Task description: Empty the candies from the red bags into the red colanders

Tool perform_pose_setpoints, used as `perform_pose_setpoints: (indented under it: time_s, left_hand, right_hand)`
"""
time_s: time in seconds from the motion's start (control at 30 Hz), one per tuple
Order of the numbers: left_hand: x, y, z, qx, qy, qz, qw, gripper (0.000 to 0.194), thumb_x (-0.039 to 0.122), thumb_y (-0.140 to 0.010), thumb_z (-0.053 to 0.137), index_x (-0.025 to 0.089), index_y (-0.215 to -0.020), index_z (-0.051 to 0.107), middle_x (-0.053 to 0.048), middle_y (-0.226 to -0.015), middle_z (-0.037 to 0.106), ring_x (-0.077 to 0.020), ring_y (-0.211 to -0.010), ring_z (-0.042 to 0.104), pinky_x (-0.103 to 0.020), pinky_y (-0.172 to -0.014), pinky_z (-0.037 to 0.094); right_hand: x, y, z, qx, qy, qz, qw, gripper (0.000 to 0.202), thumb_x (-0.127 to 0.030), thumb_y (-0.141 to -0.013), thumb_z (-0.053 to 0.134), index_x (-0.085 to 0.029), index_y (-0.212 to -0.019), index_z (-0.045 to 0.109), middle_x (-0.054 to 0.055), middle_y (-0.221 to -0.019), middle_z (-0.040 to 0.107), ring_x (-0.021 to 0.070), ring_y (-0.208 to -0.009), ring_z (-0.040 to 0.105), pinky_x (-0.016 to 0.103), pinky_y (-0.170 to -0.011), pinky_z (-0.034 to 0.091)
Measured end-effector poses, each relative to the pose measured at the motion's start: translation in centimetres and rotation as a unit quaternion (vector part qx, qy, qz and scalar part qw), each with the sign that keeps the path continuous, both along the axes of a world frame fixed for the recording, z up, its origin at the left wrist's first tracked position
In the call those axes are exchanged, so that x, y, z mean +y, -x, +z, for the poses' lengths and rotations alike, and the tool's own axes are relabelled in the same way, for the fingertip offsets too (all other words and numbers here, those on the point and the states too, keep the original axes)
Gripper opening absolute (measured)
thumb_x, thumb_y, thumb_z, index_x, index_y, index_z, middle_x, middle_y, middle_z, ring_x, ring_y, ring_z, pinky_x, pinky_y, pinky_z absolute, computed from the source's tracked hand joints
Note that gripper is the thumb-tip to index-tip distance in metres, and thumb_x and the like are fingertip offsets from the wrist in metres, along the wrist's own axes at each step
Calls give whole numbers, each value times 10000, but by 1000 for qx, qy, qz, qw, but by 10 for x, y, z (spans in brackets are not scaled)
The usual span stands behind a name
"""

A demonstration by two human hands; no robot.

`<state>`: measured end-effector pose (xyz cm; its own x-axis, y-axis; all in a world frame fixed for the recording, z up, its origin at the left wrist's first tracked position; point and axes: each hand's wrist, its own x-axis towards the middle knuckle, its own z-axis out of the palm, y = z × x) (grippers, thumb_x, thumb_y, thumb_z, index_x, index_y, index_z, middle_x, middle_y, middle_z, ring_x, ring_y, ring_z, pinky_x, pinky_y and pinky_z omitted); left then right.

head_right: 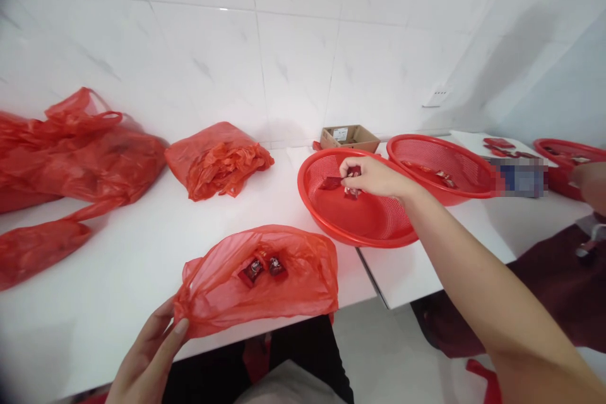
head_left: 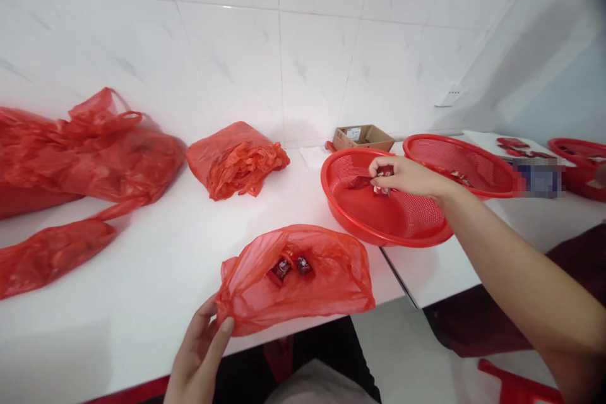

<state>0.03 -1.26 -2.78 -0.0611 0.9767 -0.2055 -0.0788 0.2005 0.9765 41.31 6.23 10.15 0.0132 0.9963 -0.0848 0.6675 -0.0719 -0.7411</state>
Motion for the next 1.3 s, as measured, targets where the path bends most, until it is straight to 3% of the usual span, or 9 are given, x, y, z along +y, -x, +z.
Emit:
perform_pose_setpoints:
  time_s: [0.1,0.17,0.3,0.47,0.6,0.7,0.9,1.07,1.3]
  left_hand:
    - [5,2,-5,-15,-7,-35,999,298,452,-733,760,233,-905,656,-15,-953,723,-200,-955,647,-227,-815,500]
    - [9,2,-6,-40,-6,-67,997,238,414,-756,754,227,-865,655,-9,-926,723,-185,-920,650,-225,-805,500]
    - [13,-4,1,-121,4,-86,989,178,360,-805,721,234,-928,695,-22,-1021,728,-196,-1019,636,-271,-904,489]
    - [11,-6,6,-162,23,-72,984,284,345,-822,706,249,-1088,729,-58,-1143,720,-232,-1146,602,-325,-970,482]
    - [7,-3,6,-164,24,-56,985,332,333,-817,711,259,-1140,723,-69,-1207,701,-248,-1202,579,-343,-1005,471]
    - [5,-2,9,-161,20,-48,986,344,332,-804,720,259,-1140,727,-80,-1226,693,-270,-1215,574,-374,-1014,472]
    - [7,-1,11,-168,24,-42,985,324,320,-785,735,256,-1102,742,-85,-1192,708,-287,-1164,610,-386,-963,511]
    - [9,3,14,-195,33,-20,980,227,307,-765,758,223,-975,756,-75,-1089,737,-270,-1101,640,-351,-918,530]
    - [6,13,12,-171,30,-13,985,167,317,-761,764,202,-881,741,-51,-969,748,-217,-985,668,-285,-863,536]
  right_hand:
    - [-22,46,13,90,3,22,996,162,-295,-781,647,-207,-849,529,-12,-672,645,120,-587,603,240,-583,474]
    - [-30,79,8,135,31,67,988,151,-287,-790,646,-198,-842,535,-24,-634,619,110,-555,586,232,-554,458]
    - [-30,131,-30,171,43,124,976,121,-289,-842,599,-204,-864,516,-33,-651,608,108,-568,591,227,-548,440]
    - [-27,161,-70,176,34,142,974,124,-325,-892,560,-228,-938,497,-38,-710,616,118,-622,591,245,-593,460]
    - [-31,165,-76,108,20,140,984,280,-446,-905,555,-236,-1084,509,-2,-828,646,150,-700,624,293,-665,494]
    - [-31,161,-74,31,-18,134,990,498,-543,-901,532,-253,-1301,465,84,-1134,646,226,-995,631,383,-864,499]
    - [-32,145,-71,-58,-42,154,985,456,-433,-984,387,-298,-1416,444,58,-1454,481,253,-1322,464,461,-1115,361]
    - [-53,135,-57,-113,-53,160,979,454,-411,-968,416,-337,-1414,460,19,-1423,520,250,-1287,506,456,-1093,396]
    - [-96,106,-57,-267,107,235,929,331,-452,-873,586,-278,-1139,677,97,-1118,692,327,-1032,630,519,-926,439]
